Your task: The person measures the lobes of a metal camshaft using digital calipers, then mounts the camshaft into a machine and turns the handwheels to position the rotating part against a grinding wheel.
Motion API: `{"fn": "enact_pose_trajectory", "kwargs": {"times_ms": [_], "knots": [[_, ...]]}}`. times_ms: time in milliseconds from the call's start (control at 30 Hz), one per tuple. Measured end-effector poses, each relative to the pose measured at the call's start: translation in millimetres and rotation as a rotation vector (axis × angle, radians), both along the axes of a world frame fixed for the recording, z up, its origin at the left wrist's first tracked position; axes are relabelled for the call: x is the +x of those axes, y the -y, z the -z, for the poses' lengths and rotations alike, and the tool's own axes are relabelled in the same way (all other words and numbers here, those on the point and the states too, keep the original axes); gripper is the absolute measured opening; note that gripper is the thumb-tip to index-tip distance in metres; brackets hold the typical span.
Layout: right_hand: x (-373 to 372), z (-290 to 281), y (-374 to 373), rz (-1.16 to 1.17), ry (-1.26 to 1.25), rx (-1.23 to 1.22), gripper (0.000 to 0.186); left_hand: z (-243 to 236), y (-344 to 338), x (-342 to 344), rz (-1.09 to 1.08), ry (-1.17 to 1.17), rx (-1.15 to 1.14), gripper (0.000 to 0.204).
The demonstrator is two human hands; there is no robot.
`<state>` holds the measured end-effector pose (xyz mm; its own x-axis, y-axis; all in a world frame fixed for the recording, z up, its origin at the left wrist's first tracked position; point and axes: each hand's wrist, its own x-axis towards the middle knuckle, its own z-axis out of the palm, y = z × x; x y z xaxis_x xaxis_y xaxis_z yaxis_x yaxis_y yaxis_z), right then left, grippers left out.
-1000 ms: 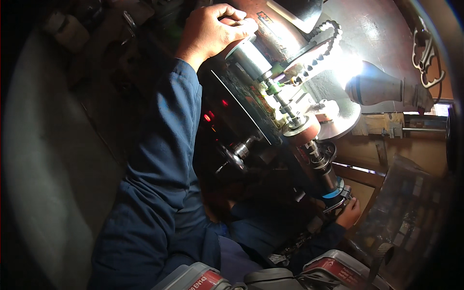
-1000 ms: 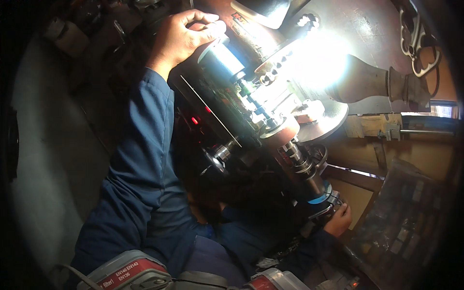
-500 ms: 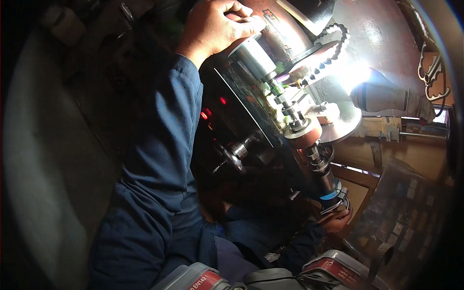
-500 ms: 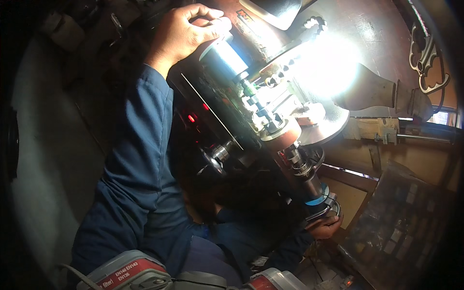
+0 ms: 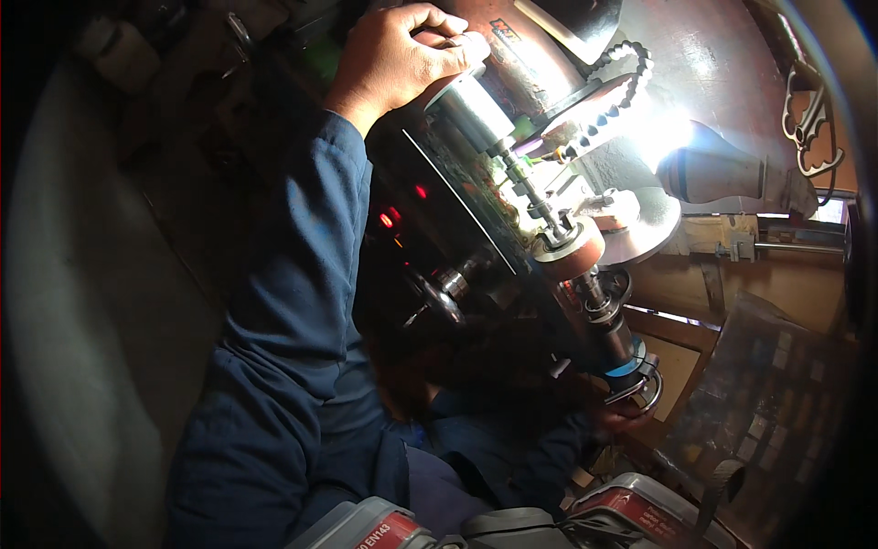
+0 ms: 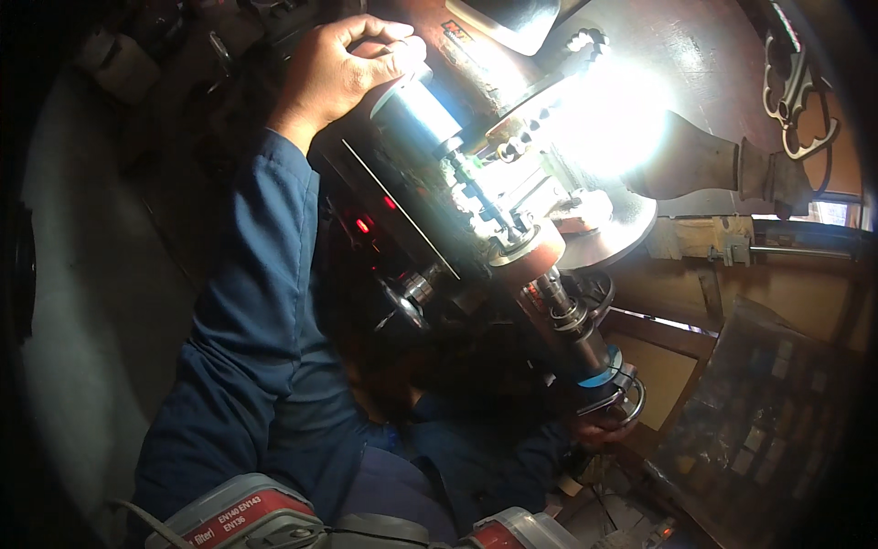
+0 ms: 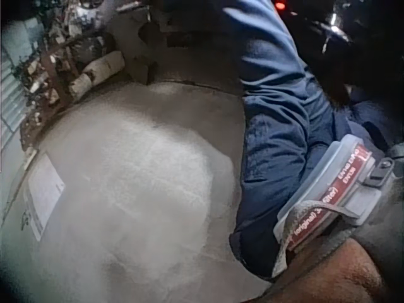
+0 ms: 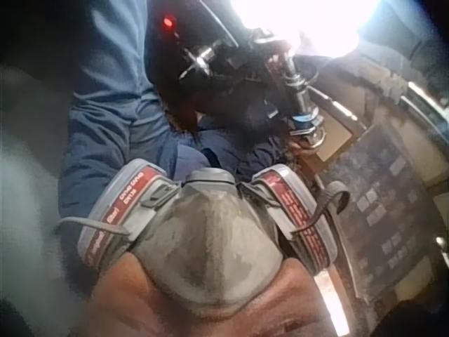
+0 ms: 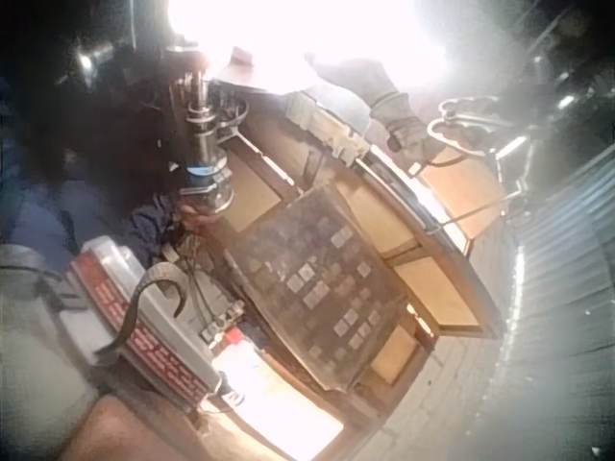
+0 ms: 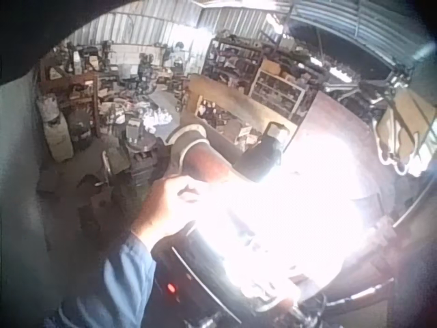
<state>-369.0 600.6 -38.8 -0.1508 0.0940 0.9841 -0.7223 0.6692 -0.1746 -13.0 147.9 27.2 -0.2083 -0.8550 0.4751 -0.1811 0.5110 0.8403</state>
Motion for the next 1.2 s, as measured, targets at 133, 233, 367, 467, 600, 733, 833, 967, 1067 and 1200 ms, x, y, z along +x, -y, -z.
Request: {"fn": "enact_pose_trajectory", "kwargs": {"times_ms": [133, 233, 367, 467, 600, 733, 833, 967, 1067, 1200], "knots": [[4.2, 9.1, -0.2, -0.045, 0.055, 0.012, 0.026, -1.0, -1.2, 1.8, -0.075, 0.104, -0.034, 0.025], [3.3, 19.8, -2.1, -0.073, 0.086, 0.009, 0.027, 3.9, 3.1, -0.2, -0.060, 0.066, -0.069, 0.024], [3.8, 31.2, -4.0, -0.096, 0.108, 0.000, 0.028, 8.4, 6.0, -3.8, -0.038, 0.026, -0.076, 0.024], [1.5, 36.1, -6.2, -0.095, 0.101, -0.002, 0.029, 13.0, 8.8, -9.8, -0.035, 0.022, -0.051, 0.024], [9.0, 47.4, 14.2, -0.170, 0.127, -0.009, 0.030, 1.2, 15.0, 11.0, -0.121, 0.016, -0.128, 0.029], [4.7, 51.3, -0.9, -0.164, 0.116, 0.037, 0.032, 18.4, 14.1, -10.8, -0.046, -0.010, -0.065, 0.025], [6.7, 54.9, -3.0, -0.182, 0.133, 0.060, 0.033, 21.9, 15.3, -15.5, -0.029, -0.021, -0.067, 0.026], [13.6, 60.4, 7.0, -0.238, 0.176, 0.068, 0.036, 12.3, 16.8, -1.2, -0.077, -0.007, -0.071, 0.030], [13.5, 61.9, 5.5, -0.246, 0.195, 0.071, 0.037, 6.5, 13.7, -3.1, -0.052, -0.041, -0.037, 0.029], [12.4, 62.8, -5.9, -0.230, 0.221, 0.066, 0.040, 7.5, 10.8, -10.9, -0.050, -0.025, -0.075, 0.030]]}}
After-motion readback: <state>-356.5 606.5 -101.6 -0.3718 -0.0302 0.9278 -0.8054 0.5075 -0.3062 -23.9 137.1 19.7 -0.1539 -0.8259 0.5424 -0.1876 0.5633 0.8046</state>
